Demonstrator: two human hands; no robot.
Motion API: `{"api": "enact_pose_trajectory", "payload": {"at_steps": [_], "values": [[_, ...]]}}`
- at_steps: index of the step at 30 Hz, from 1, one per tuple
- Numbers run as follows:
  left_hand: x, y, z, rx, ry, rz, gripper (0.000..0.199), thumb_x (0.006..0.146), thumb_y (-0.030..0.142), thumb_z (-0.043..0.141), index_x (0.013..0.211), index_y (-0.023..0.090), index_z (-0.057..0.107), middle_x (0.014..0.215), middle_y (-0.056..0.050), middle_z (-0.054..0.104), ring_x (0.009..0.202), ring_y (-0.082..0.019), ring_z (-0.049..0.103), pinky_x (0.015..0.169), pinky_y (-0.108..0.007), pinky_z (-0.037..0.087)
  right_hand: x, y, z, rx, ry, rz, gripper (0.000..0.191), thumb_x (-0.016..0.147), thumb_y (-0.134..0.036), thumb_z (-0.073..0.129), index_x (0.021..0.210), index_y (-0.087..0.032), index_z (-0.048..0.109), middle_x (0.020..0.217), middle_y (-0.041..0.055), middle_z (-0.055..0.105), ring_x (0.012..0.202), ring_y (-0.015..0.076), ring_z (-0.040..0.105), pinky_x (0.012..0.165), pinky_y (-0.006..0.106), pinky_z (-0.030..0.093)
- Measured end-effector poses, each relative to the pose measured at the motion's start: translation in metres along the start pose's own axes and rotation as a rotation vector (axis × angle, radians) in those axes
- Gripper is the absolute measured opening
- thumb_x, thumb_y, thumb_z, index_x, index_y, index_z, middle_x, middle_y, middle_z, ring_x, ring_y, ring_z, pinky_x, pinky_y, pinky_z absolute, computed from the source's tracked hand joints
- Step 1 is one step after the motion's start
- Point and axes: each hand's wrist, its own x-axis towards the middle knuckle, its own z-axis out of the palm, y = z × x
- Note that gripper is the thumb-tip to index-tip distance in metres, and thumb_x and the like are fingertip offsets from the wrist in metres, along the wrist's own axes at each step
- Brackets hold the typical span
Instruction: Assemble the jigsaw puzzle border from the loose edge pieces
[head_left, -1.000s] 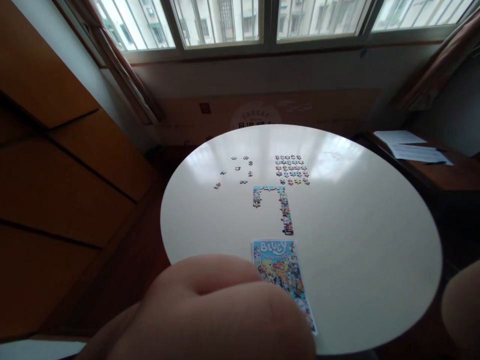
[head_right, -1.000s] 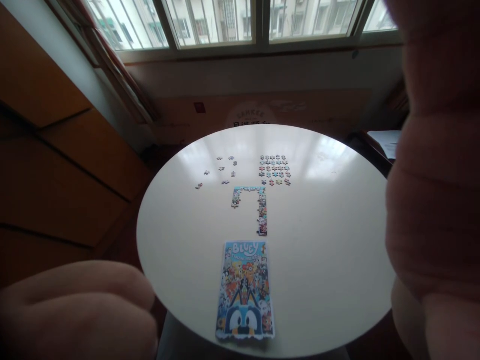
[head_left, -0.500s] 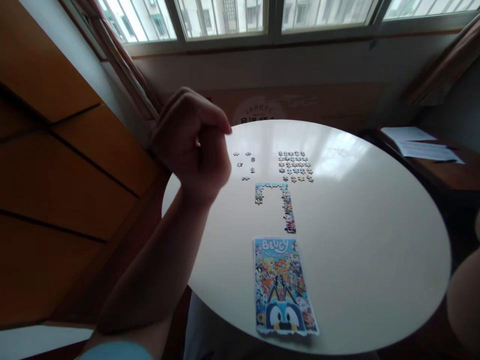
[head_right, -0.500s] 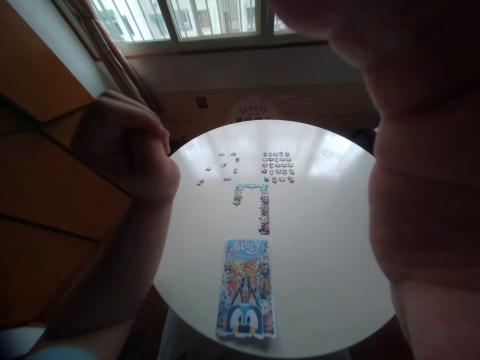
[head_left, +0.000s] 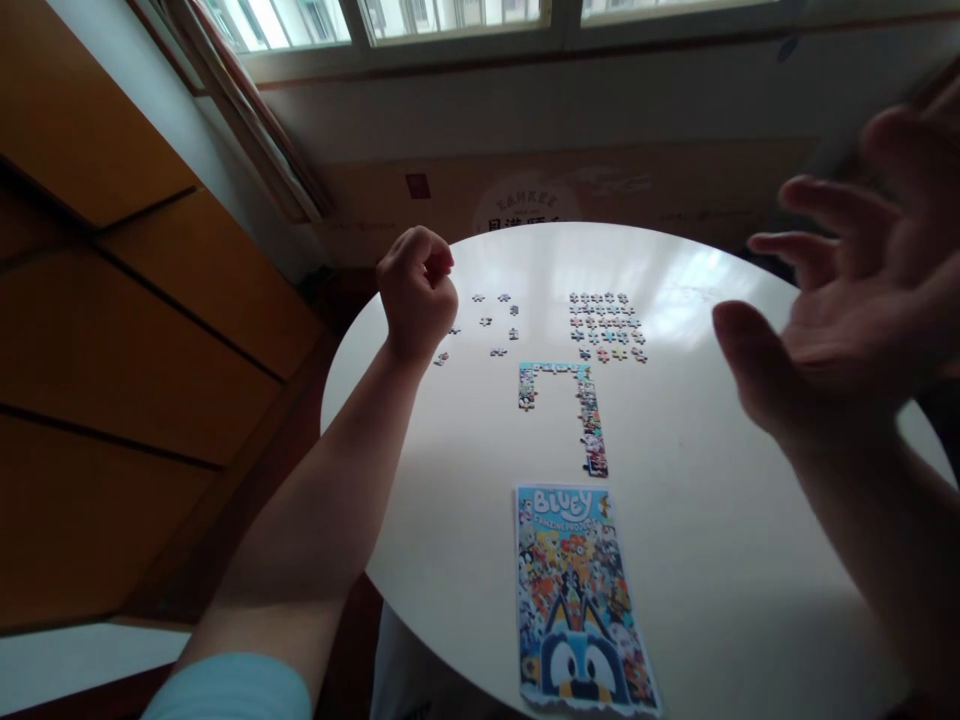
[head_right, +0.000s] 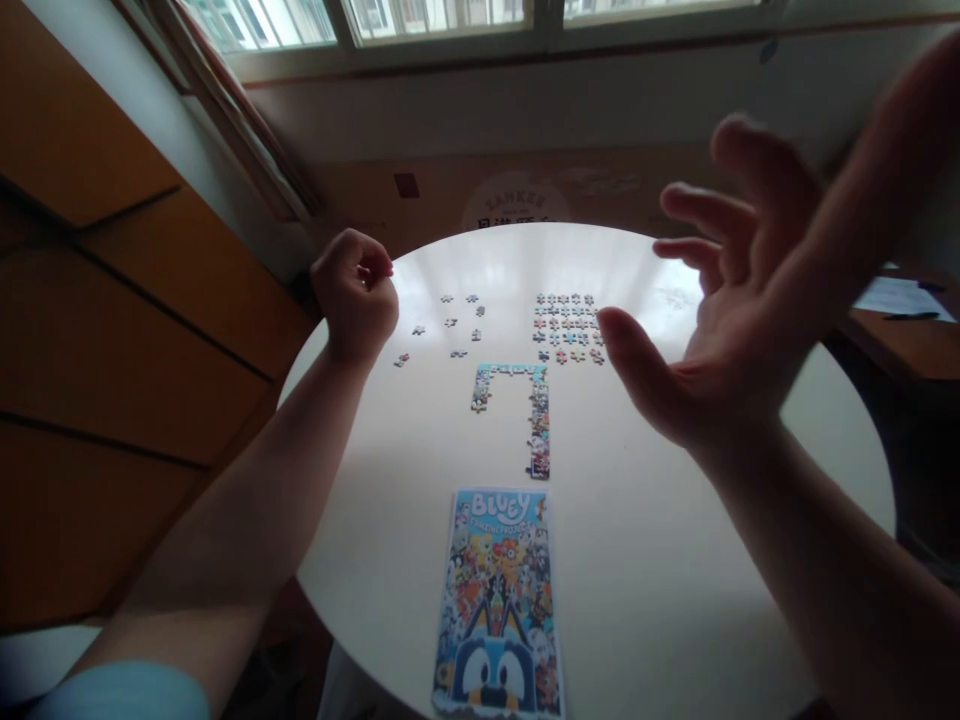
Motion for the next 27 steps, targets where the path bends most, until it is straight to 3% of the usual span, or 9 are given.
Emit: {"api": "enact_pose_trajectory", "payload": {"at_steps": [2,4,8,15,21,24,27], "values": [[-0.001,0.000,-0.001,-0.028,-0.015,-0.030,0.030,0.064,-0.010,0.054,0.061,0.020,0.052,0.065,0.002,0.050,0.069,-0.015,0.054,0.066,-0.028,0.046,-0.008,0.020,0.016,-0.002,-0.030,-0.016,0.085,0.089,-0.053,0.072,0.159,-0.046,0.024,0.151,0.0043,0.046,0.129,0.0313,0.056,0.099,0.046,0.055],[-0.001,-0.001,-0.002,-0.054,-0.022,-0.060,0.030,0.063,-0.009,0.053,0.060,0.020,0.053,0.063,0.002,0.051,0.066,-0.014,0.054,0.063,-0.028,0.045,-0.021,0.040,0.025,0.006,-0.076,-0.014,0.083,0.091,-0.041,0.071,0.160,-0.044,0.025,0.151,0.0081,0.048,0.128,0.0308,0.058,0.100,0.046,0.054],[-0.004,-0.006,-0.002,-0.093,0.000,-0.042,0.030,0.060,-0.010,0.049,0.060,0.020,0.054,0.062,0.002,0.055,0.062,-0.014,0.052,0.058,-0.028,0.041,-0.042,0.067,0.032,-0.009,-0.130,-0.001,0.078,0.091,-0.032,0.068,0.158,-0.038,0.028,0.141,0.0116,0.057,0.121,0.0323,0.062,0.092,0.050,0.058],[-0.002,-0.024,-0.009,0.022,0.146,-0.134,0.024,0.064,-0.002,0.047,0.064,0.019,0.058,0.063,0.002,0.057,0.064,-0.013,0.055,0.061,-0.023,0.044,-0.047,0.070,0.035,0.034,-0.075,0.109,0.070,0.086,-0.020,0.066,0.151,-0.038,0.043,0.129,0.0073,0.065,0.115,0.0288,0.066,0.094,0.051,0.058],[0.002,-0.039,-0.011,-0.095,0.244,-0.308,0.020,0.070,0.009,0.042,0.066,0.019,0.059,0.063,0.000,0.056,0.056,-0.012,0.052,0.049,-0.022,0.039,-0.050,0.077,0.034,-0.112,0.050,0.129,0.060,0.086,-0.024,0.067,0.143,-0.036,0.053,0.137,0.0060,0.063,0.126,0.0328,0.060,0.109,0.061,0.046],[0.002,-0.045,-0.012,-0.053,0.241,-0.347,0.021,0.073,0.012,0.041,0.069,0.019,0.060,0.067,-0.001,0.059,0.058,-0.013,0.053,0.051,-0.023,0.041,-0.051,0.080,0.033,-0.139,0.059,0.123,0.055,0.088,-0.028,0.067,0.141,-0.035,0.054,0.138,0.0065,0.062,0.129,0.0334,0.058,0.111,0.062,0.044],[0.002,-0.050,-0.013,0.070,0.125,-0.403,0.025,0.076,0.014,0.043,0.078,0.019,0.067,0.074,-0.002,0.065,0.064,-0.014,0.057,0.059,-0.025,0.045,-0.051,0.080,0.033,-0.150,0.055,0.120,0.050,0.090,-0.030,0.067,0.139,-0.035,0.055,0.139,0.0070,0.061,0.132,0.0336,0.056,0.112,0.061,0.044]]}}
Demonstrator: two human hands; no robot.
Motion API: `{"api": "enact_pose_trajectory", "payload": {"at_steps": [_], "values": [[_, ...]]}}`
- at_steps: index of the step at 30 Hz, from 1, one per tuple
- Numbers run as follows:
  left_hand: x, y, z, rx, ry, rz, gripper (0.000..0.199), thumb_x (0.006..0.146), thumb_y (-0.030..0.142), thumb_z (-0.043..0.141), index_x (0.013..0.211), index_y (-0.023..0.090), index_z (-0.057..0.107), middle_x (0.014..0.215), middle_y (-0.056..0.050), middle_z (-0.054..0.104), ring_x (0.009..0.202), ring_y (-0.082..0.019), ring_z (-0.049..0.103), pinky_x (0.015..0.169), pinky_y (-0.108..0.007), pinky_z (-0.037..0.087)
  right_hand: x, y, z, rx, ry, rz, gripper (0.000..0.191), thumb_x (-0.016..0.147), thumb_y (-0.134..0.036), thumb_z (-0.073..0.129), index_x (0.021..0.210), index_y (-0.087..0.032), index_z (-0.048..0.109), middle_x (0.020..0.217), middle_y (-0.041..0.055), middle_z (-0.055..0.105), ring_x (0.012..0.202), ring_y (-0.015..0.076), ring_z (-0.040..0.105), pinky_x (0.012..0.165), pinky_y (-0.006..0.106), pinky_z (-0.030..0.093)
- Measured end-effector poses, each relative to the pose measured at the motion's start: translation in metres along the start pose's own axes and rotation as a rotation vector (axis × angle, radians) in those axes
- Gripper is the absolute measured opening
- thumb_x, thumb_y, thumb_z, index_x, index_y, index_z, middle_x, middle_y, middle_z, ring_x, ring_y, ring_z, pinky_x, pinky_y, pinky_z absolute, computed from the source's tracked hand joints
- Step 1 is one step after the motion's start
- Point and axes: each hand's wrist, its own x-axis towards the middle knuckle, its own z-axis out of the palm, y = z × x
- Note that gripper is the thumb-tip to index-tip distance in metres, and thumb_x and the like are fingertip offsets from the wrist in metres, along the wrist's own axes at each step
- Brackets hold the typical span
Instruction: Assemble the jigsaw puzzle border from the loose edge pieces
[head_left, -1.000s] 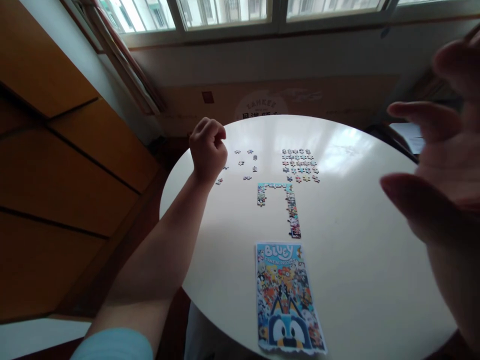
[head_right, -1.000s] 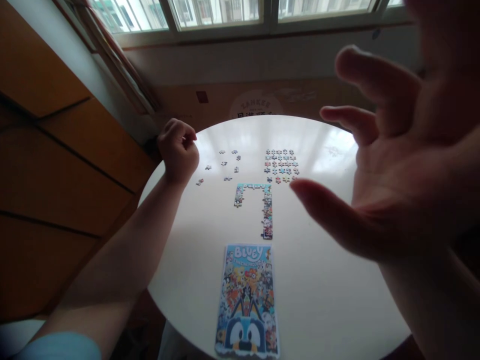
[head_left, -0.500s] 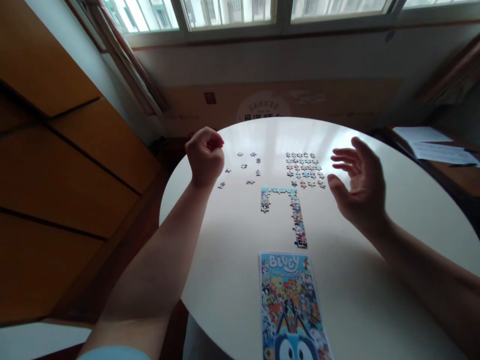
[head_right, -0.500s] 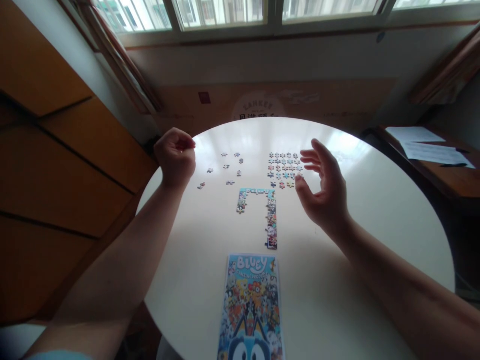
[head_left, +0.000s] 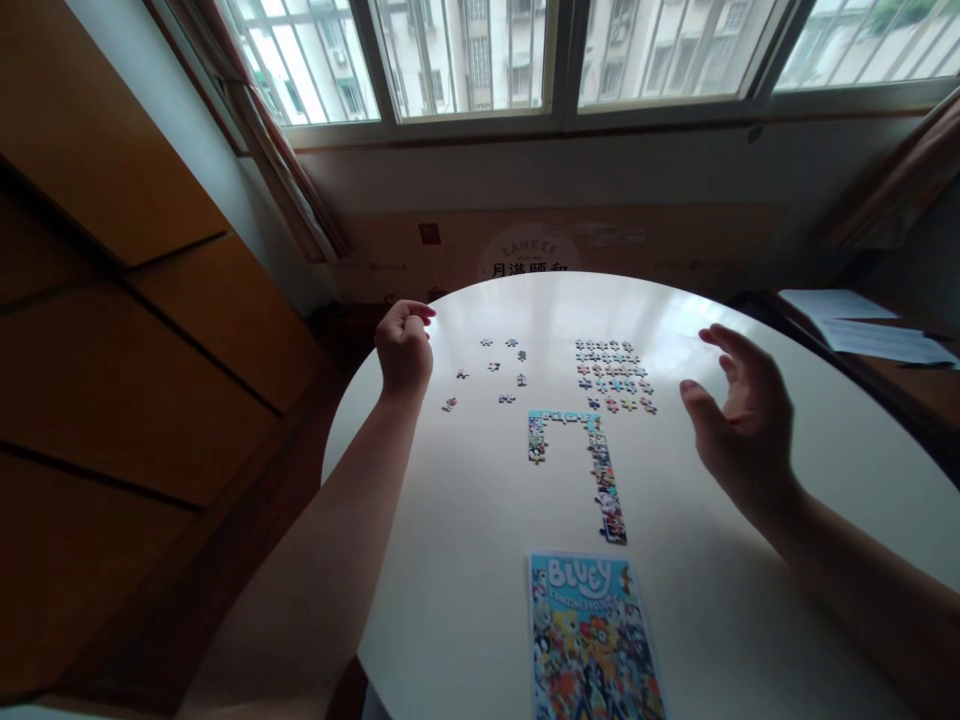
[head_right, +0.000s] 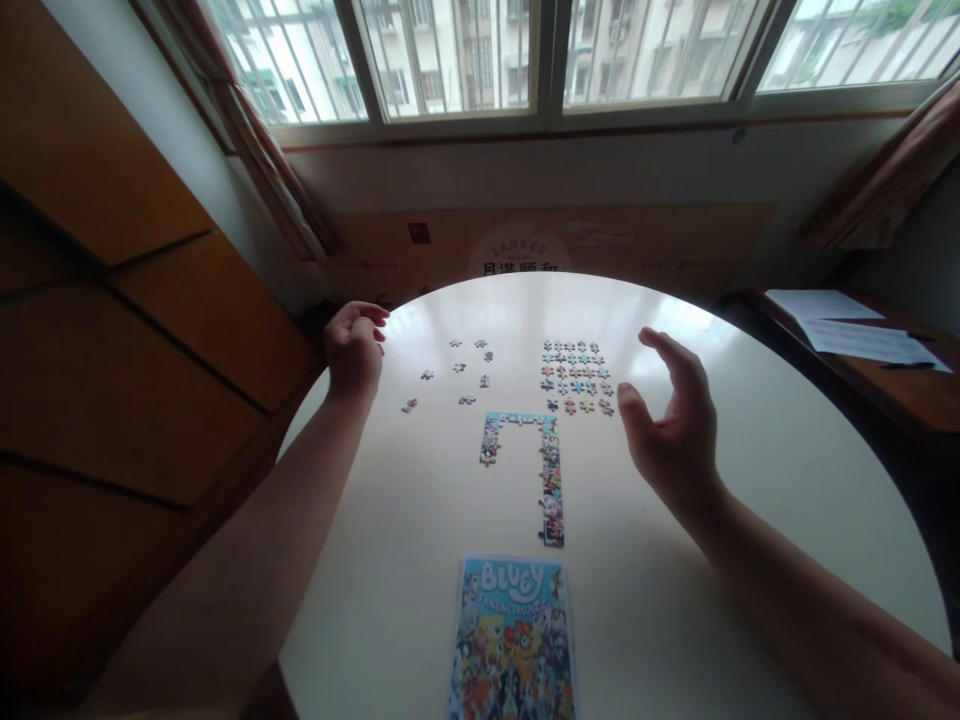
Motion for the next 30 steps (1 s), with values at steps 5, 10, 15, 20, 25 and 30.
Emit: {"api": "enact_pose_trajectory", "payload": {"at_steps": [5,10,15,20,25,30], "values": [[-0.001,0.004,-0.003,0.448,-0.330,-0.040,0.024,0.077,0.019,0.055,0.090,0.020,0.076,0.085,-0.003,0.073,0.076,-0.018,0.064,0.074,-0.029,0.048,0.000,-0.002,0.000,0.002,0.002,0.003,0.047,0.090,-0.031,0.067,0.136,-0.035,0.057,0.139,0.0072,0.061,0.131,0.0339,0.056,0.112,0.061,0.045],[-0.004,0.015,-0.009,0.725,-0.613,-0.095,0.024,0.078,0.023,0.061,0.095,0.024,0.078,0.101,-0.004,0.076,0.091,-0.022,0.067,0.076,-0.029,0.049,0.000,-0.001,0.001,0.022,0.021,0.011,0.044,0.090,-0.029,0.067,0.133,-0.035,0.061,0.134,0.0065,0.064,0.128,0.0332,0.058,0.111,0.061,0.046],[-0.004,0.030,-0.018,1.003,-0.864,-0.183,0.021,0.074,0.032,0.071,0.092,0.024,0.078,0.105,-0.006,0.077,0.095,-0.025,0.069,0.074,-0.030,0.050,0.002,-0.002,-0.001,0.039,0.013,0.002,0.042,0.088,-0.022,0.066,0.128,-0.035,0.066,0.127,0.0055,0.067,0.125,0.0313,0.061,0.110,0.059,0.048],[-0.005,0.040,-0.018,1.216,-1.046,-0.151,0.032,0.072,0.043,0.076,0.097,0.022,0.078,0.114,-0.008,0.076,0.097,-0.027,0.069,0.074,-0.030,0.050,0.005,-0.004,-0.004,0.039,-0.007,-0.038,0.042,0.087,-0.014,0.063,0.123,-0.035,0.068,0.125,0.0050,0.067,0.123,0.0304,0.061,0.106,0.056,0.051],[-0.008,0.046,-0.014,1.273,-1.161,-0.205,0.037,0.076,0.045,0.071,0.103,0.020,0.078,0.103,-0.009,0.079,0.086,-0.025,0.070,0.072,-0.029,0.048,0.005,-0.002,-0.005,0.018,-0.043,-0.038,0.043,0.086,-0.012,0.061,0.122,-0.035,0.068,0.126,0.0038,0.066,0.122,0.0297,0.061,0.104,0.054,0.053],[-0.009,0.047,-0.014,1.270,-1.164,-0.158,0.037,0.072,0.040,0.072,0.102,0.021,0.080,0.100,-0.009,0.079,0.087,-0.026,0.070,0.072,-0.029,0.049,0.005,-0.002,-0.005,0.027,-0.050,-0.028,0.041,0.086,-0.013,0.061,0.121,-0.034,0.069,0.124,0.0034,0.066,0.122,0.0291,0.062,0.102,0.054,0.054]]}}
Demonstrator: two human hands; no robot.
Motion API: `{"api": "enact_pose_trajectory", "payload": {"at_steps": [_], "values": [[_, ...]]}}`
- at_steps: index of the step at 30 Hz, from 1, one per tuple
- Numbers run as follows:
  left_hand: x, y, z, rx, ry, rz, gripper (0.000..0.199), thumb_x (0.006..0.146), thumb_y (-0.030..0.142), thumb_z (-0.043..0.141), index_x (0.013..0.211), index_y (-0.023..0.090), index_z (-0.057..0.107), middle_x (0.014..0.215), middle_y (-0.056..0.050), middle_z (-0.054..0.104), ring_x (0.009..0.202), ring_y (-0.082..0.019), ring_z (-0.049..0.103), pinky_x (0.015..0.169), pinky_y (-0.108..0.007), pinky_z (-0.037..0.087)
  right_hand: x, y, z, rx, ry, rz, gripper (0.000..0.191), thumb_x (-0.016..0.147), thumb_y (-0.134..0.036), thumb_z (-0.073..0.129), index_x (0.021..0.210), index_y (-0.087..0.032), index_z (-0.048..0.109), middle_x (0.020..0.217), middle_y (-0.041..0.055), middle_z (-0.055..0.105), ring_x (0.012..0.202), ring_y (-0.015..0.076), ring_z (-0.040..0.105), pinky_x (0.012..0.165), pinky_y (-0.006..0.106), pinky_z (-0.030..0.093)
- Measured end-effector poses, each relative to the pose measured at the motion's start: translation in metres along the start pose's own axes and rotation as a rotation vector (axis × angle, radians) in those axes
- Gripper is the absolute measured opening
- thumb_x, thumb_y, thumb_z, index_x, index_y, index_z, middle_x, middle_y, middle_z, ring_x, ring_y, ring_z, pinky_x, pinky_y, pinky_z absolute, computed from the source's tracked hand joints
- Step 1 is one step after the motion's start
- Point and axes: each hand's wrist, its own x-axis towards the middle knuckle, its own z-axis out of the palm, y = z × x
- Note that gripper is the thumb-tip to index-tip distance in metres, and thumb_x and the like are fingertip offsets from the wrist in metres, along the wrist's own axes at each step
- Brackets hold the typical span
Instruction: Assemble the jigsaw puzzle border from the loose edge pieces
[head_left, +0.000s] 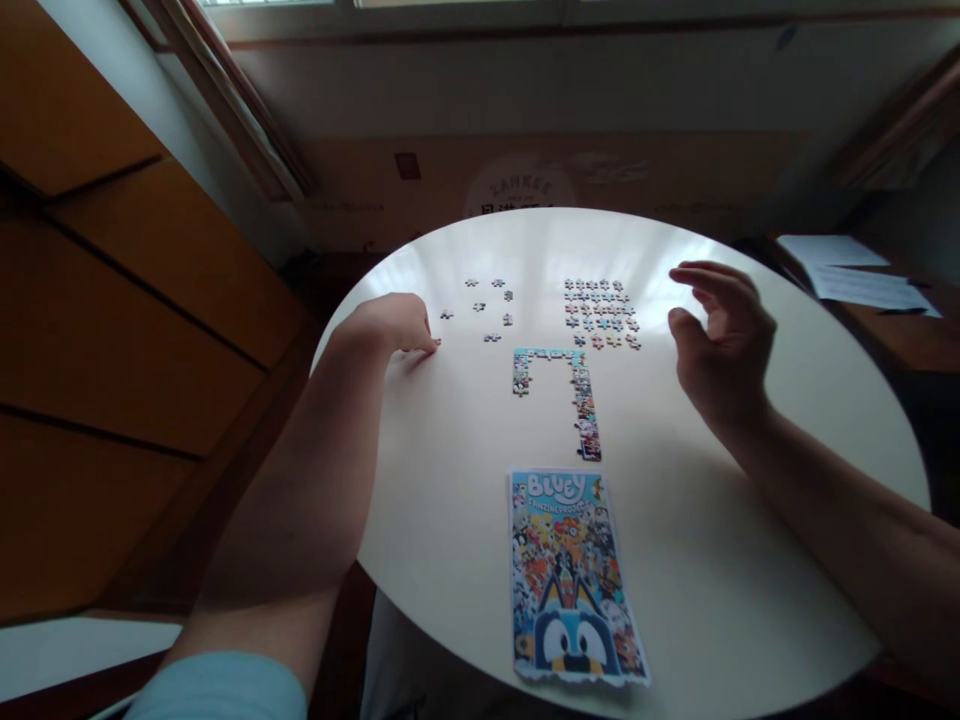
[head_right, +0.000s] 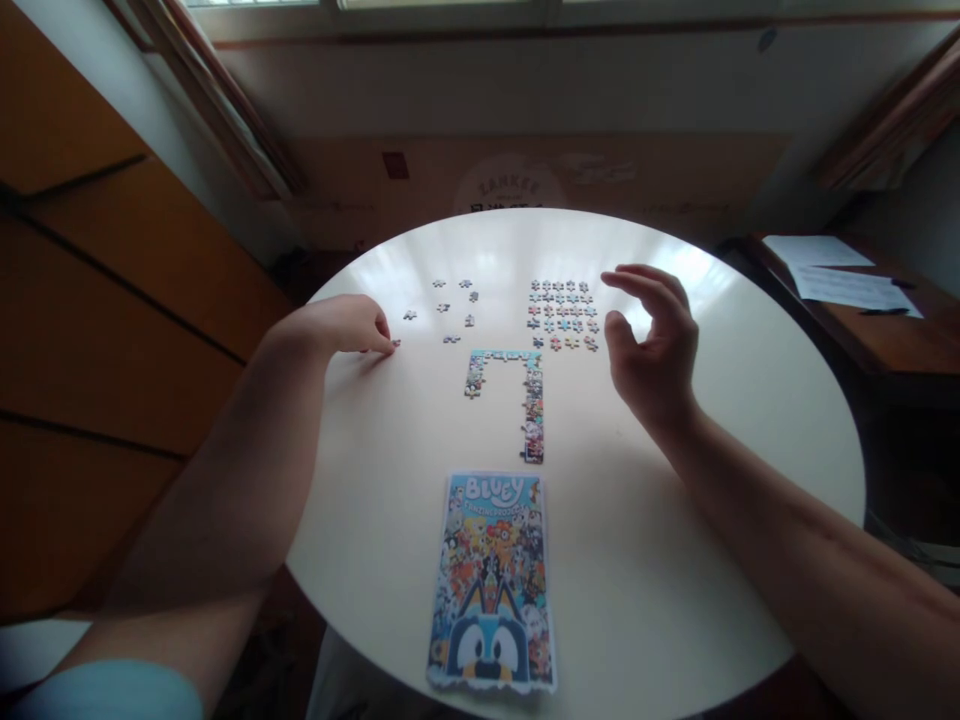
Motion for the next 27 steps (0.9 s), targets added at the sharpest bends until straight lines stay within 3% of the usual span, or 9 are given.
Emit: {"api": "enact_pose_trajectory", "payload": {"at_steps": [13,20,27], "values": [[0.008,-0.002,0.009,-0.072,0.039,0.057,0.025,0.070,0.036,0.070,0.087,0.020,0.079,0.075,-0.010,0.074,0.073,-0.027,0.068,0.068,-0.031,0.048,0.002,-0.008,0.000,-0.010,-0.019,0.059,0.033,0.087,-0.012,0.061,0.110,-0.032,0.074,0.122,0.0043,0.068,0.119,0.0279,0.063,0.101,0.052,0.056],[-0.001,0.005,0.005,-0.087,0.065,0.098,0.021,0.065,0.024,0.066,0.081,0.020,0.078,0.080,-0.010,0.075,0.074,-0.028,0.069,0.069,-0.033,0.049,0.002,-0.014,0.001,0.009,-0.032,0.056,0.028,0.087,-0.011,0.061,0.101,-0.031,0.076,0.120,0.0039,0.069,0.119,0.0276,0.063,0.102,0.052,0.054],[-0.002,-0.002,0.004,-0.197,0.041,0.177,0.020,0.063,0.028,0.071,0.082,0.022,0.075,0.083,-0.008,0.075,0.069,-0.024,0.068,0.064,-0.031,0.048,0.001,-0.016,0.002,0.013,-0.040,0.076,0.026,0.087,-0.011,0.061,0.092,-0.031,0.076,0.116,0.0025,0.070,0.115,0.0265,0.065,0.097,0.051,0.056]]}}
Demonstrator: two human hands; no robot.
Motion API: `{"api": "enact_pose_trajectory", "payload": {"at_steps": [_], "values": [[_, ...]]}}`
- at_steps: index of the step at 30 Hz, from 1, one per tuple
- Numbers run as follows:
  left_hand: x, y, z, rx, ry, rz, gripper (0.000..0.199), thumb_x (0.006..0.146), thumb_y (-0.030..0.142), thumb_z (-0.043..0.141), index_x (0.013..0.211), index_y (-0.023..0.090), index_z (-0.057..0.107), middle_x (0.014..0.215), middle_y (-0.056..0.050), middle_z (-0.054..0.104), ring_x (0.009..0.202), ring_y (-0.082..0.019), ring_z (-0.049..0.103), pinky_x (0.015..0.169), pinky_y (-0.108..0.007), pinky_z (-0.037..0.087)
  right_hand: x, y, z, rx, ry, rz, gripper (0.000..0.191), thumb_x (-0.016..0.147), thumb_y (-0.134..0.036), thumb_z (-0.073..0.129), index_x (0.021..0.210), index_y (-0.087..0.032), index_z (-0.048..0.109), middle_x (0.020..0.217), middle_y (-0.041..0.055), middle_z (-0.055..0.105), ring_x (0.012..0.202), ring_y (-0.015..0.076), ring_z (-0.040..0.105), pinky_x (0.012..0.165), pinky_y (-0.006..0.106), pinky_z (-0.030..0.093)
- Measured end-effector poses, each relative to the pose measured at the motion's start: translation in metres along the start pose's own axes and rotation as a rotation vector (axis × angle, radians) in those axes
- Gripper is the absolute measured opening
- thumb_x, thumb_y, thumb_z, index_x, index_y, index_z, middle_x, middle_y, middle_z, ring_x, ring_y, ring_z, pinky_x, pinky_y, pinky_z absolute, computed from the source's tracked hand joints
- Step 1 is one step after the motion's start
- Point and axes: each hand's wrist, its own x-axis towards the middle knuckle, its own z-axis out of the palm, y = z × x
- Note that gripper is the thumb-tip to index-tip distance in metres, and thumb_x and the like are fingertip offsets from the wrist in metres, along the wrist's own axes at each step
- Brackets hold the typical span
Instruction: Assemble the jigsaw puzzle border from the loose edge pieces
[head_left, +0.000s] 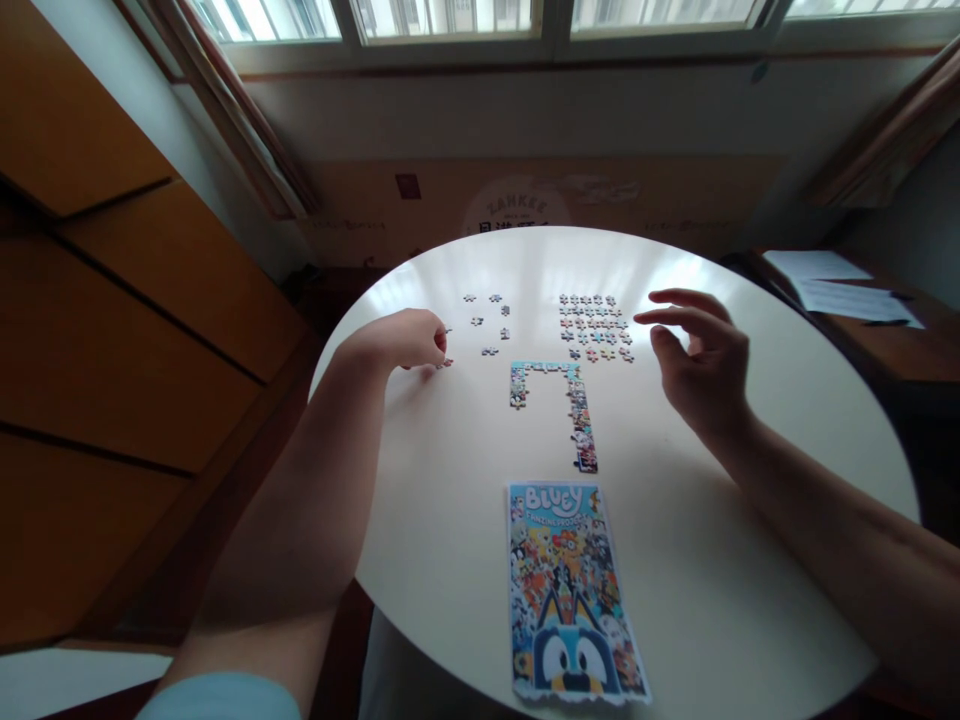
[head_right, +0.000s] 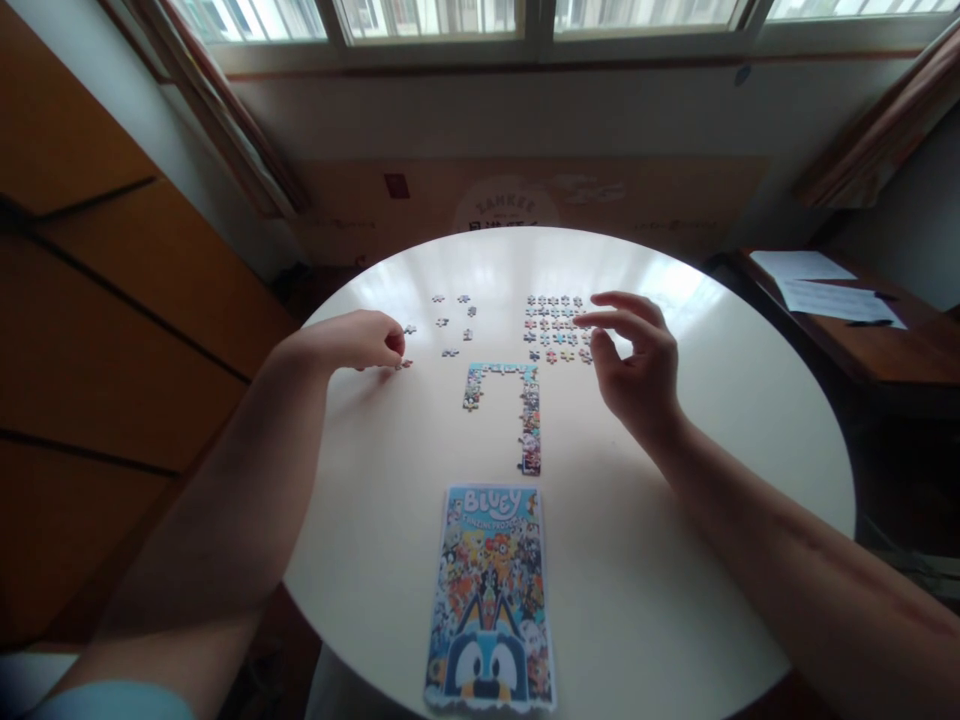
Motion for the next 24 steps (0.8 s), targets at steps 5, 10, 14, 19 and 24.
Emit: {"api": "enact_pose_trajectory", "payload": {"at_steps": [5,10,14,19,24], "values": [[0.001,-0.010,-0.004,-0.029,-0.011,-0.069,0.021,0.060,0.029,0.073,0.080,0.022,0.075,0.088,-0.009,0.076,0.068,-0.024,0.069,0.064,-0.031,0.050,0.000,-0.001,0.002,0.032,0.005,0.008,0.026,0.085,-0.010,0.061,0.087,-0.031,0.077,0.112,0.0022,0.071,0.112,0.0258,0.067,0.090,0.048,0.059],[0.000,-0.015,-0.006,-0.037,-0.049,-0.131,0.020,0.060,0.029,0.074,0.079,0.022,0.076,0.088,-0.010,0.077,0.067,-0.024,0.068,0.064,-0.031,0.051,0.000,0.001,0.003,0.033,-0.001,0.018,0.025,0.084,-0.010,0.060,0.084,-0.030,0.076,0.110,0.0023,0.072,0.111,0.0256,0.067,0.091,0.048,0.059],[0.000,-0.021,-0.006,-0.033,-0.048,-0.149,0.020,0.060,0.026,0.072,0.079,0.023,0.077,0.085,-0.008,0.078,0.071,-0.025,0.070,0.067,-0.031,0.052,-0.002,0.001,0.003,0.041,-0.002,0.012,0.025,0.085,-0.011,0.061,0.084,-0.030,0.077,0.109,0.0020,0.072,0.109,0.0254,0.067,0.092,0.048,0.057],[0.002,-0.028,-0.005,-0.030,-0.052,-0.134,0.022,0.062,0.024,0.069,0.083,0.022,0.076,0.087,-0.009,0.078,0.073,-0.025,0.070,0.064,-0.030,0.051,-0.003,0.001,0.004,0.068,-0.012,0.006,0.024,0.085,-0.012,0.062,0.082,-0.030,0.077,0.107,0.0026,0.072,0.106,0.0254,0.068,0.090,0.048,0.058],[0.003,-0.024,-0.003,-0.063,-0.050,-0.070,0.024,0.064,0.032,0.072,0.085,0.024,0.077,0.094,-0.008,0.078,0.074,-0.024,0.070,0.064,-0.028,0.050,-0.003,0.001,0.005,0.089,-0.022,0.011,0.023,0.085,-0.012,0.063,0.082,-0.030,0.077,0.105,0.0027,0.073,0.104,0.0254,0.068,0.085,0.046,0.059]]}}
